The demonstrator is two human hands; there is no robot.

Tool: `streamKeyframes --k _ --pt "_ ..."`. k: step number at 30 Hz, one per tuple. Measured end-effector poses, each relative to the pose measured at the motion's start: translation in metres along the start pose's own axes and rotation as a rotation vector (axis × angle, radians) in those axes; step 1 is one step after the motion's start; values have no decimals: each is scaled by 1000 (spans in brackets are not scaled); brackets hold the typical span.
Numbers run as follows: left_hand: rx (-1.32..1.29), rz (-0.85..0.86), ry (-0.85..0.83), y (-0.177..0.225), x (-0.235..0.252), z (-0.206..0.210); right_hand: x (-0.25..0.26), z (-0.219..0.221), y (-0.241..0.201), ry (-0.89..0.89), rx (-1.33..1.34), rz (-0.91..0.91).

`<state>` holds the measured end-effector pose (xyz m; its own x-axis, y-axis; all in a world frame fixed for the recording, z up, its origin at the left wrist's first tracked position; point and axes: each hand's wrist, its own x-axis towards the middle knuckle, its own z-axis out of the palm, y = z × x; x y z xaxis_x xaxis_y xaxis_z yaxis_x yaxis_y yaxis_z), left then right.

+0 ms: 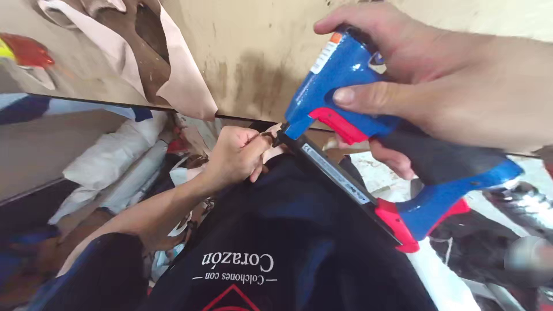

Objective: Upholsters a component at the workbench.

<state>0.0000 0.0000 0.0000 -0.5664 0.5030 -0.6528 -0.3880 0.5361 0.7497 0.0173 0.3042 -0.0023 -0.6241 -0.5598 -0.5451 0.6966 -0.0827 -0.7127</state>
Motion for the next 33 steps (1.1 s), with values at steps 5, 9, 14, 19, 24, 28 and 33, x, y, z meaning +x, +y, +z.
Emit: streamKeyframes --k 5,9,14,19,24,28,33 --pt "-49 -8 21 -1 -1 1 16 3 -3 -61 -90 41" --pt "-95 -17 1 -3 -1 -1 21 0 -1 -100 -114 0" --pt "-159 -54 34 -8 -2 0 28 -4 6 -127 -138 -62" --pt "-212 -24 33 -11 -3 1 34 -7 9 -149 -143 -33" --pt "-160 -68 -10 -8 -3 -3 29 -10 10 -135 -126 -66" --pt "371 -63 -175 20 18 -26 -4 -37 15 271 -662 -243" --pt "1146 115 -566 60 62 -22 -13 -35 38 727 -1229 -176"
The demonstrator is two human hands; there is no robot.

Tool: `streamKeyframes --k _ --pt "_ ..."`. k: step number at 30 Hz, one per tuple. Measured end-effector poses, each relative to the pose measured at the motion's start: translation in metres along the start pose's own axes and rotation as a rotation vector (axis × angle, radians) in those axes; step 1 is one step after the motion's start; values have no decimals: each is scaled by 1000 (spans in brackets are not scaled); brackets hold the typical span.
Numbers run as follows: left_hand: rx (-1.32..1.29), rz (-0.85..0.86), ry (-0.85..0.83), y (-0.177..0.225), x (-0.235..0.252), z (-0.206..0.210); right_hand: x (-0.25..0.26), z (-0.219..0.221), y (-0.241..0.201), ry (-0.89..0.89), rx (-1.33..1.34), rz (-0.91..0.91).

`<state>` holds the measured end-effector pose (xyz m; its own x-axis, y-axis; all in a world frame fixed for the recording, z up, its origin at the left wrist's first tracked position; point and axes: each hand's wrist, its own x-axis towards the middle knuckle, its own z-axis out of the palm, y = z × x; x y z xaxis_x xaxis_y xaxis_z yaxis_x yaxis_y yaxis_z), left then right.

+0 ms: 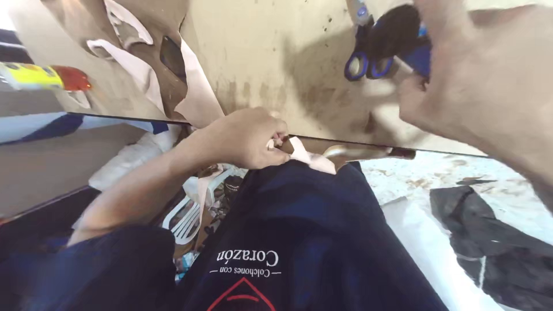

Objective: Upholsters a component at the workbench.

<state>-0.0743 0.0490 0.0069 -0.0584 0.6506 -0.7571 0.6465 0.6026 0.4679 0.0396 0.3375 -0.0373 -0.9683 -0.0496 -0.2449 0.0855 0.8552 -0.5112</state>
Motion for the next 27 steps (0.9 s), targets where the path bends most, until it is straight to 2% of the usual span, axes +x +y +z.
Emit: streamKeyframes --k 3,6,12,15,16,18,21,24,27 --pt "170 66 -199 9 29 -4 -17 13 6 60 -64 11" --pt "141 -43 -300 27 40 -14 -43 18 15 79 23 104" --pt "4 -77 -225 23 30 -10 -66 24 0 86 -17 214" --pt "-57 67 -174 16 22 -8 -70 49 12 154 -86 248" --pt "2 107 -153 19 16 -19 -61 54 21 216 -131 242" --pt "213 56 -188 32 11 -33 -40 65 33 339 -190 235" --pt "287 69 -184 38 28 -12 -38 62 44 304 -149 252" --pt "225 123 -114 35 25 -10 -38 46 11 308 -34 199" --pt "168 195 -82 29 17 -17 -45 34 -68 72 210 22"
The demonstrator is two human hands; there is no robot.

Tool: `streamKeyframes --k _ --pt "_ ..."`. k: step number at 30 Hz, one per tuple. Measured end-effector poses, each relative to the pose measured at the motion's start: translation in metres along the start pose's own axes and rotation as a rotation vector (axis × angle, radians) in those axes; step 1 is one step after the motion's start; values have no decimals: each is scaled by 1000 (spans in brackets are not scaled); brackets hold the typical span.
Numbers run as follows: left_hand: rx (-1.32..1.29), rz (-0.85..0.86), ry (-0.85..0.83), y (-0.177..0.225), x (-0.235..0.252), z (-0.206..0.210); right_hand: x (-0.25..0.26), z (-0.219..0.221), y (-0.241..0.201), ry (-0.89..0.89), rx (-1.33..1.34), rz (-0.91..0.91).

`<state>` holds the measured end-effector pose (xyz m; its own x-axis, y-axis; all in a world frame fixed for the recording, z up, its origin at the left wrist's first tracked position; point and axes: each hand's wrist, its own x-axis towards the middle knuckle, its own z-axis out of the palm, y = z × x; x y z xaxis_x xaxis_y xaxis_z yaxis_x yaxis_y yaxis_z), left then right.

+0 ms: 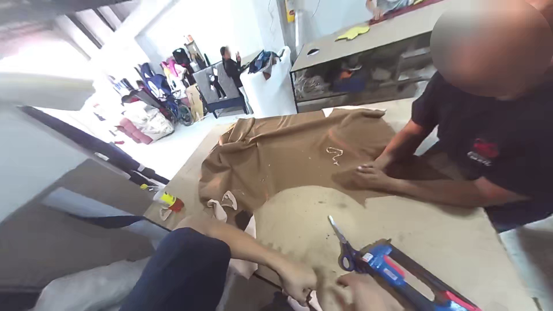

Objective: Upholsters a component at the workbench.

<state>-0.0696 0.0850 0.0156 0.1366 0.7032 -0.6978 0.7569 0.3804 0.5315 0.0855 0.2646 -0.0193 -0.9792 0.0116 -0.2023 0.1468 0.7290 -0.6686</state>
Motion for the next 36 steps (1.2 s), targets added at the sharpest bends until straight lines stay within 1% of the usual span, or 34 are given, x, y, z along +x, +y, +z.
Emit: streamKeyframes --k 2,3,4,6,8,11,13,15,17,19,22,26,30,32,36 --pt "-61 0 36 -7 -3 4 3 18 -41 -210 125 -59" --pt "-82 -14 40 -6 -5 4 5 29 -55 -272 117 -59" --pt "-104 -46 32 -4 -8 5 7 40 -65 -317 81 -20" --pt "-131 -131 3 -4 -14 5 13 54 -73 -348 46 78" --pt "-144 -181 -29 -6 -18 6 15 61 -65 -336 80 53" --pt "-160 -225 -80 0 -19 1 9 65 -48 -262 124 -95" --pt "-163 -269 -92 7 -17 2 6 72 -42 -173 191 -169" --pt "-183 -281 -58 13 -18 6 2 82 -37 -37 277 -203" --pt "-220 -253 19 9 -22 13 1 89 -35 65 315 -183" --pt "-273 -230 104 2 -27 22 3 94 -36 107 320 -128" --pt "-357 -253 159 -1 -29 27 5 98 -39 140 289 -72" --pt "-471 -336 157 2 -30 26 8 101 -44 157 254 15" --pt "-674 -407 183 -3 -26 27 11 99 -45 164 269 89" --pt "-771 -415 178 -9 -26 31 13 95 -48 92 238 132" --pt "-969 -365 252 -30 -24 55 27 80 -54 -155 157 198"
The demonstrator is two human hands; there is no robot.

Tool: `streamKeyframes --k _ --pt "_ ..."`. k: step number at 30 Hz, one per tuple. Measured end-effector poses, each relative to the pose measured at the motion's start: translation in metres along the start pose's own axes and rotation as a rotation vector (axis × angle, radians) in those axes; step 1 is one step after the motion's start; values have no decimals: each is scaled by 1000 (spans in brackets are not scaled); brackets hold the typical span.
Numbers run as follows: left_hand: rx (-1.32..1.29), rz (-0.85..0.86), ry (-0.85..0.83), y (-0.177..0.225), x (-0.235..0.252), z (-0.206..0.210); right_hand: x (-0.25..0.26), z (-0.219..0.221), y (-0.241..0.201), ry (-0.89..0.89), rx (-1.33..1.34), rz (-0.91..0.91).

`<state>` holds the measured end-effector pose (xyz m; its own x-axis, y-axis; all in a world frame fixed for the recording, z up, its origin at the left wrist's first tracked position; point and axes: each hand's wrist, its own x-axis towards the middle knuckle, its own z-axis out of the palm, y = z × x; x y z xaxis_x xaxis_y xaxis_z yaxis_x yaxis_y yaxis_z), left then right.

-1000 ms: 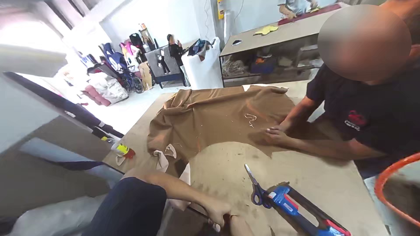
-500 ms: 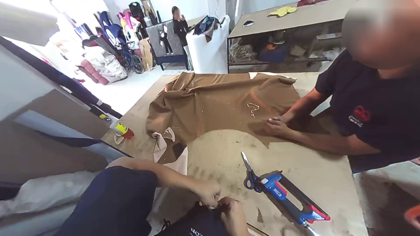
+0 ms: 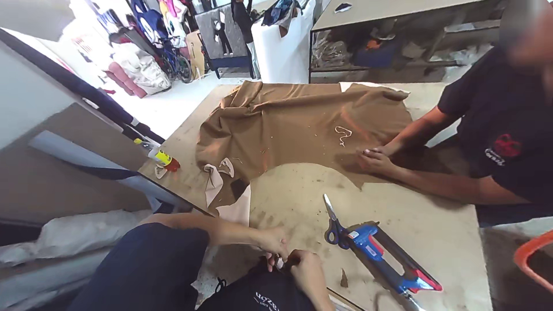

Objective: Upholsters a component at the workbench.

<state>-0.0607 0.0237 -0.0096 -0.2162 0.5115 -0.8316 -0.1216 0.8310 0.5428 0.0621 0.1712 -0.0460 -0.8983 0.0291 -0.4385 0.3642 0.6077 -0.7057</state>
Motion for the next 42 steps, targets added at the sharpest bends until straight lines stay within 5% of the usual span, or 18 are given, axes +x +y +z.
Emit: streamKeyframes --k 5,8,11,14,16,22,28,34,38,42 --pt "-203 -19 83 -20 -11 15 15 -8 -18 -302 -226 70" --pt "-171 26 170 -20 -18 16 20 -14 -15 -343 -139 -22" --pt "-91 -11 195 -14 -32 21 -2 -39 13 -50 75 -46" --pt "-169 11 204 -24 -28 26 2 -85 69 339 -209 58" --pt "-245 54 222 -35 -20 24 22 -105 106 379 -351 146" --pt "-345 152 261 -49 -17 31 43 -121 143 127 -467 120" --pt "-442 184 326 -65 -12 44 20 -137 43 -7 -513 276" --pt "-667 210 336 -75 -10 61 23 -153 3 -466 384 114" --pt "-609 216 471 -75 -8 71 37 -139 -7 -699 516 129" --pt "-658 216 489 -73 -11 76 39 -127 -12 -730 517 131"
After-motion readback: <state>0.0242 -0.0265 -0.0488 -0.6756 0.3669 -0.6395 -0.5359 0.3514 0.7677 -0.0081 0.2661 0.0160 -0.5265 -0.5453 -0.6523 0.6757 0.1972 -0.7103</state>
